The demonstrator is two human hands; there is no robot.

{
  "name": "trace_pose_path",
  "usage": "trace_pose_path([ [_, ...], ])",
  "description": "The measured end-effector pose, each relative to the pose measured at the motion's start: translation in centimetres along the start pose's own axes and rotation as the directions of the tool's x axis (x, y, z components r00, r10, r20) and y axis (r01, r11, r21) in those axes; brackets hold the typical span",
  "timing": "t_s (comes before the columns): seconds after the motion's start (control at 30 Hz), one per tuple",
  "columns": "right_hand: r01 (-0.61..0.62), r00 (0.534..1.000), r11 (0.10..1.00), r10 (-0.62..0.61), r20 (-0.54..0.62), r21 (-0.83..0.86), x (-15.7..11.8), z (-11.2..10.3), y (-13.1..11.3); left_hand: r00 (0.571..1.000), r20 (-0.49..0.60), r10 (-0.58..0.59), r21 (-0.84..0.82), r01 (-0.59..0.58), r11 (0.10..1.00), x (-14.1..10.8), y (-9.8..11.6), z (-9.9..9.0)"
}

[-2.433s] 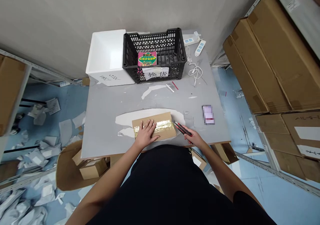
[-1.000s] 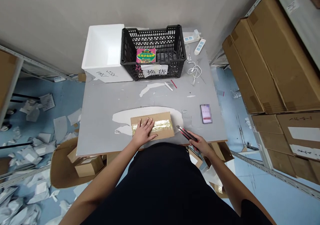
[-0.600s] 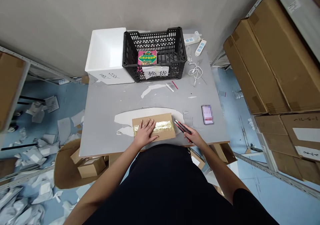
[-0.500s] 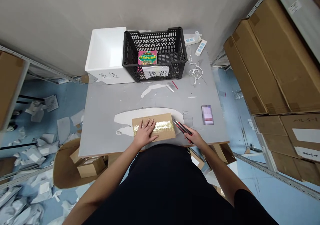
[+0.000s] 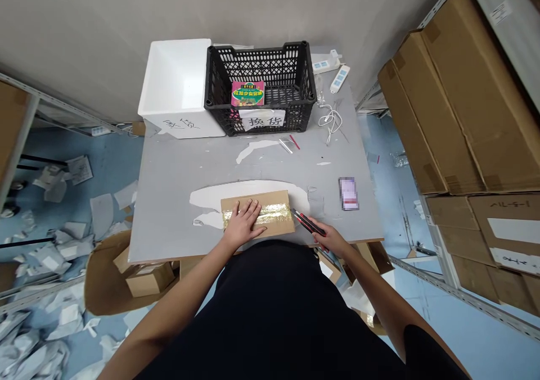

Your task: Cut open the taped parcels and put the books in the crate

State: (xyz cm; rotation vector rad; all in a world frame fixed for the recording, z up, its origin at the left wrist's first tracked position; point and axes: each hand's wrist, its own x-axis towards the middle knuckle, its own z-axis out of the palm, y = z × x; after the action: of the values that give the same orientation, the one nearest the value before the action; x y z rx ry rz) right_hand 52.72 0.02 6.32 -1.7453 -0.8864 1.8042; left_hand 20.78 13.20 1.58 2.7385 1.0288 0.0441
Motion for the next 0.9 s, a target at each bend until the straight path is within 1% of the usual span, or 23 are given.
trace_pose_path([
  [0.13, -0.006, 1.000, 1.000, 0.007, 0.012, -0.022, -0.1, -0.3, 0.0, 1.000, 0.000, 0.007, -0.009, -0.007, 1.000, -0.1, 0.0, 0.0],
  [0.23, 0.016, 1.000, 0.998, -0.016, 0.008, -0.056, -0.3, -0.7, 0.3, 1.000, 0.011, 0.012, -0.017, -0.012, 1.000, 0.0, 0.1, 0.0],
  [0.37, 0.041, 0.999, 0.997, -0.040, 0.019, -0.072, -0.7, -1.1, 0.6, 0.999, 0.004, -0.039, 0.013, 0.039, 0.999, 0.3, 0.5, 0.0],
  [0.43, 0.039, 0.999, 0.997, -0.038, 0.018, -0.067, -0.9, -1.2, 0.9, 0.999, 0.006, -0.044, 0.019, 0.044, 0.999, 0.3, 0.5, 0.1],
  [0.53, 0.005, 0.999, 0.999, -0.003, 0.034, -0.050, -1.2, -1.0, 1.8, 0.999, 0.009, -0.040, 0.012, 0.040, 0.999, 0.3, 0.5, 0.1],
  [0.67, -0.051, 0.996, 0.998, 0.053, 0.070, -0.023, -1.8, 0.0, 3.5, 0.999, 0.003, -0.046, 0.006, 0.046, 0.999, 0.2, 0.5, 0.1],
  [0.8, -0.029, 0.999, 0.999, 0.028, 0.040, 0.016, -2.3, 0.4, 4.3, 0.999, -0.005, -0.038, 0.010, 0.038, 0.999, 0.2, 0.5, 0.0],
  [0.9, 0.050, 0.998, 0.996, -0.047, -0.040, 0.079, -2.8, -0.4, 4.5, 1.000, -0.009, -0.028, 0.014, 0.028, 0.999, 0.1, 0.5, 0.0],
])
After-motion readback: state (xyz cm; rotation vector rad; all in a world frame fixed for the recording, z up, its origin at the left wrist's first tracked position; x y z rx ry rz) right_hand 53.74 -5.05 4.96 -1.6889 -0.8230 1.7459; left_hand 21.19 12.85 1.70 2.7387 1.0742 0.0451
